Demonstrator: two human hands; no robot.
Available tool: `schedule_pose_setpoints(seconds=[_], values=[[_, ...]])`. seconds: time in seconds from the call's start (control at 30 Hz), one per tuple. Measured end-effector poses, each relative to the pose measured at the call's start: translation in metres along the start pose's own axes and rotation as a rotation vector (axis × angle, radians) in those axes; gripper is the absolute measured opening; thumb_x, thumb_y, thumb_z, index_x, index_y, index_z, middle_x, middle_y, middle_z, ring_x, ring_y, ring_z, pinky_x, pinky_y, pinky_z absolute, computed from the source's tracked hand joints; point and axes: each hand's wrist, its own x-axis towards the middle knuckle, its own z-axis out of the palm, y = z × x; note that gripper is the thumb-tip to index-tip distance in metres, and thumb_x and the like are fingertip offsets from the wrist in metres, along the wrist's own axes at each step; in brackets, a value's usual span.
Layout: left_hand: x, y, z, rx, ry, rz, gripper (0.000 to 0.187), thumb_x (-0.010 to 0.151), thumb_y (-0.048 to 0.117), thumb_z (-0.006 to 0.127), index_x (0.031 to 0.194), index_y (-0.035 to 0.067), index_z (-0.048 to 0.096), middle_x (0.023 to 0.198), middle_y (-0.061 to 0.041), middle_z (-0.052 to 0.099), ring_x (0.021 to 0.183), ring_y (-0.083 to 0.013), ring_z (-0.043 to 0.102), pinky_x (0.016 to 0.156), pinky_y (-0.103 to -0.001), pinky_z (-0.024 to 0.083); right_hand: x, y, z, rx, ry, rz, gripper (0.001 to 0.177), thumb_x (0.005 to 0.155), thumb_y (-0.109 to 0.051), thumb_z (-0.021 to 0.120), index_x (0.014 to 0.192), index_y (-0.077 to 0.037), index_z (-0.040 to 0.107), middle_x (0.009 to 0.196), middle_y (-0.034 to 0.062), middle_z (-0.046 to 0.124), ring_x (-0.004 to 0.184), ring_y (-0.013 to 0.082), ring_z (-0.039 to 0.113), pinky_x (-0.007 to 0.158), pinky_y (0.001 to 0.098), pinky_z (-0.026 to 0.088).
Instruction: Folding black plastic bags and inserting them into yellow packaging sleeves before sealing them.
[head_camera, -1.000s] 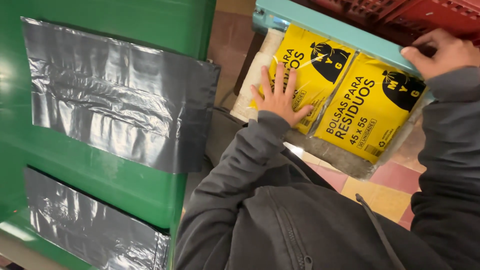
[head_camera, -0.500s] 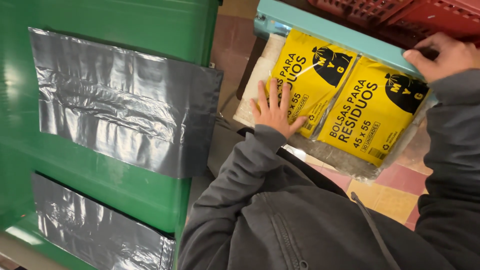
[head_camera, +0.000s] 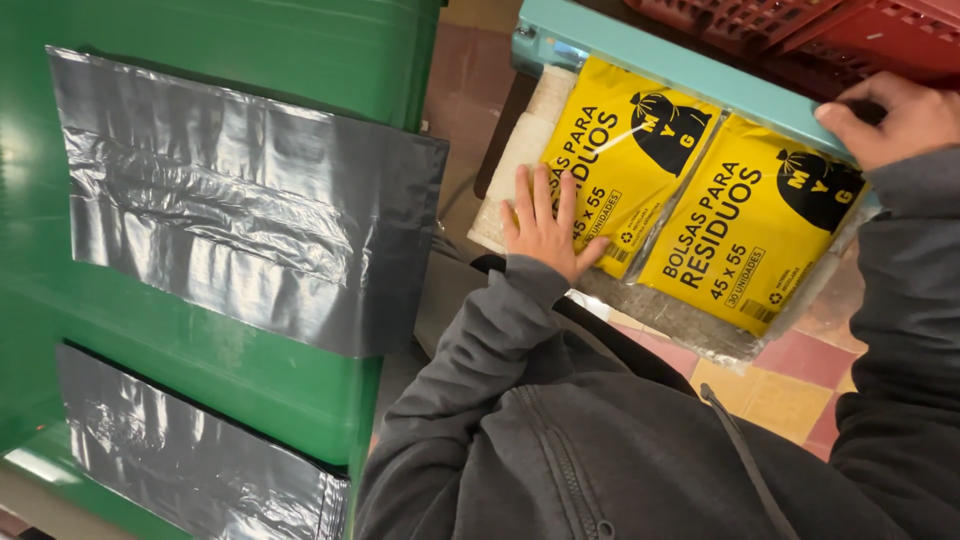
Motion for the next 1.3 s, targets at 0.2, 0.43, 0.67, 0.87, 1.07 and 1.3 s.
schedule_pose_setpoints(seconds=[0.2,0.43,0.67,0.87,1.07,1.3], values=[[0.0,0.001,0.001,-0.011,0.004,-0.005,0.102,0.082,0.068,0.067,0.157,0.006,0.037,0.164,-0.027,0.027,0.155,-0.0467,0.018,0.113,-0.072,0.028,0.001,-0.006,-0.003,-0.082,-0.033,0.069,0.039,0.11,-0.046,0.073,0.118,-0.009,0.08,0.068,0.0136,0.067,0.06,0.0253,0.065,0.06,0.0386,0.054],[0.006,0.004,-0.007,0.008,0.01,-0.03,0.102,0.079,0.068,0.067,0.154,0.005,0.039,0.162,-0.026,0.031,0.153,-0.0458,0.022,0.112,-0.07,0.031,0.002,-0.009,-0.006,-0.038,0.024,-0.039,0.034,0.112,-0.045,0.074,0.115,-0.011,0.079,0.078,0.0113,0.07,0.067,0.026,0.069,0.072,0.0404,0.057],[0.037,0.007,-0.014,-0.165,0.151,-0.111,0.098,0.076,0.06,0.079,0.148,0.005,0.041,0.148,-0.016,0.046,0.137,-0.0397,0.043,0.097,-0.058,0.047,-0.002,0.015,0.005,-0.07,-0.036,0.057,0.037,0.11,-0.052,0.07,0.114,-0.016,0.076,0.08,0.0102,0.07,0.071,0.0285,0.07,0.073,0.0423,0.057],[0.074,0.005,-0.012,-0.178,0.079,-0.274,0.11,0.06,0.058,0.088,0.145,0.007,0.04,0.134,-0.01,0.051,0.121,-0.0352,0.048,0.083,-0.056,0.048,0.008,0.03,0.022,-0.201,0.01,-0.009,0.038,0.106,-0.06,0.065,0.109,-0.024,0.076,0.074,0.0044,0.069,0.072,0.0258,0.069,0.076,0.0421,0.055],[0.101,-0.002,0.01,-0.223,-0.03,-0.358,0.095,0.061,0.053,0.091,0.135,0.012,0.046,0.13,-0.008,0.054,0.123,-0.0348,0.048,0.089,-0.059,0.046,0.002,-0.018,-0.02,0.059,0.257,-0.16,0.023,0.105,-0.037,0.072,0.108,-0.014,0.074,0.097,0.0066,0.073,0.087,0.0271,0.071,0.085,0.0396,0.056],[0.092,-0.046,0.079,-0.565,-0.137,-0.261,0.046,0.08,0.041,0.078,0.112,0.009,0.067,0.109,-0.017,0.074,0.106,-0.0386,0.068,0.09,-0.05,0.053,-0.116,-0.152,-0.04,0.046,0.617,-0.082,0.036,0.086,-0.011,0.085,0.111,-0.001,0.061,0.109,0.0208,0.061,0.102,0.0438,0.061,0.092,0.0485,0.047]])
